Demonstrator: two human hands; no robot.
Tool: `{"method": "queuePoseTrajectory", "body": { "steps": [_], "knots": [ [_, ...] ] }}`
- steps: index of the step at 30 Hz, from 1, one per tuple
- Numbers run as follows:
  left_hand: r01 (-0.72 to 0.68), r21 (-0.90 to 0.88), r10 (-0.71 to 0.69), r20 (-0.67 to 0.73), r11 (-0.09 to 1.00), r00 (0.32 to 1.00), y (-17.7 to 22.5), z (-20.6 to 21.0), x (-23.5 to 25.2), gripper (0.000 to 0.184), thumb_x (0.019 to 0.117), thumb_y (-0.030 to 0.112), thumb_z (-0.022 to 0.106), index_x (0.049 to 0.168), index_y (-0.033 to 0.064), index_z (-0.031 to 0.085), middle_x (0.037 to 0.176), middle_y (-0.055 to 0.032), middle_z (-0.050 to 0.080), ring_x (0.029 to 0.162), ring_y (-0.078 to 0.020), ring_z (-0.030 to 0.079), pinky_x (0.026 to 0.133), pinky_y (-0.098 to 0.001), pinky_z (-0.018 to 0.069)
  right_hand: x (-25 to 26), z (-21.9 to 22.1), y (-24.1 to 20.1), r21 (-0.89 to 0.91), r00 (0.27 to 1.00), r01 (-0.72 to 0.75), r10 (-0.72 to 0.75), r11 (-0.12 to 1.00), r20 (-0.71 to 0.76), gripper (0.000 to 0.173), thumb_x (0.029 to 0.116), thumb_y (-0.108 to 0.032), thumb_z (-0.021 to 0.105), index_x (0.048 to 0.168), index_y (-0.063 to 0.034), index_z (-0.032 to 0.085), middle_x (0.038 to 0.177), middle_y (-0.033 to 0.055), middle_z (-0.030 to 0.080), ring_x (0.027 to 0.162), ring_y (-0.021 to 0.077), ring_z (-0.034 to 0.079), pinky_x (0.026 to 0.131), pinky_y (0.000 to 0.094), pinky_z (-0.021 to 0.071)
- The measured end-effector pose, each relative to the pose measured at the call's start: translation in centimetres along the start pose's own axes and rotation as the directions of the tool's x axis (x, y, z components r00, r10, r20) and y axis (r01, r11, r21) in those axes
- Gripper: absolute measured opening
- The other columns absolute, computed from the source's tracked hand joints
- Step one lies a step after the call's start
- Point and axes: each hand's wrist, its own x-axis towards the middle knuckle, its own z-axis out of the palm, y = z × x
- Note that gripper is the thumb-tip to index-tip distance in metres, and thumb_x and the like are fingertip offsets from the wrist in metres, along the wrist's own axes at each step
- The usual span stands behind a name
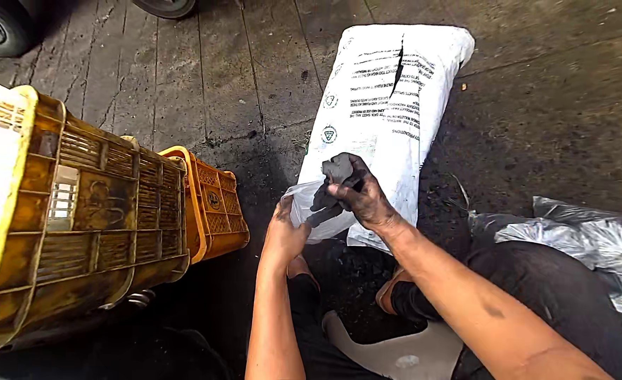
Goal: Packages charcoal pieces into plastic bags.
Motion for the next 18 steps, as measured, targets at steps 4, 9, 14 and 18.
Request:
{"method": "queuePoseTrajectory", "body": {
  "steps": [4, 9, 14, 18],
  "knots": [
    [0.024, -0.102, -0.018, 0.061, 0.995, 0.998, -0.2, -0.4, -0.4, 0.074, 0.0872, 0.0, 0.067, 0.155, 0.0004, 0.037, 0.16, -0.0209, 0.037, 0.139, -0.0238, 0.048, 0.112, -0.0365, 0.0414, -1.2, 0.8, 2.6, -0.17, 0.987, 0.16, -0.16, 0.972, 0.016, 0.062, 0.0803, -0.015, 0.075, 0.134, 0.0014, 0.048, 0.109, 0.0048, 0.065, 0.085, 0.004, 0.067, 0.074, 0.022, 0.0594],
    [-0.026, -0.24, 0.043, 0.068, 0.971, 0.997, -0.1, -0.3, -0.5, 0.07, 0.0894, 0.003, 0.068, 0.153, -0.0009, 0.039, 0.153, -0.0198, 0.044, 0.129, -0.0182, 0.055, 0.105, -0.031, 0.0471, -3.0, 0.8, 5.8, -0.26, 0.987, 0.116, -0.081, 0.959, 0.141, 0.063, 0.0839, -0.027, 0.077, 0.13, 0.0089, 0.055, 0.121, 0.016, 0.062, 0.101, 0.0069, 0.064, 0.089, 0.0224, 0.055],
    [-0.052, -0.299, 0.073, 0.062, 0.953, 0.995, -0.2, -0.3, -0.6, 0.068, 0.0894, 0.0, 0.066, 0.152, -0.0036, 0.04, 0.152, -0.0208, 0.047, 0.132, -0.0166, 0.053, 0.109, -0.0288, 0.0432, -2.2, 1.1, 4.0, -0.495, 0.871, -0.138, 0.343, 0.858, 0.352, 0.043, 0.1031, -0.025, 0.056, 0.128, 0.0094, 0.058, 0.114, 0.0147, 0.067, 0.103, 0.0065, 0.062, 0.095, 0.0231, 0.0482],
    [-0.024, -0.294, 0.041, 0.053, 0.955, 0.998, -0.3, -0.6, -0.8, 0.072, 0.0843, -0.003, 0.065, 0.152, -0.0028, 0.041, 0.153, -0.019, 0.047, 0.133, -0.0149, 0.053, 0.109, -0.0287, 0.0437, -0.1, 1.6, 3.6, -0.846, 0.706, -0.071, 0.626, 0.528, 0.331, 0.079, 0.0998, -0.039, 0.065, 0.159, -0.0011, 0.029, 0.154, 0.0244, 0.046, 0.144, 0.0366, 0.043, 0.121, 0.0513, 0.03]
  ]
}}
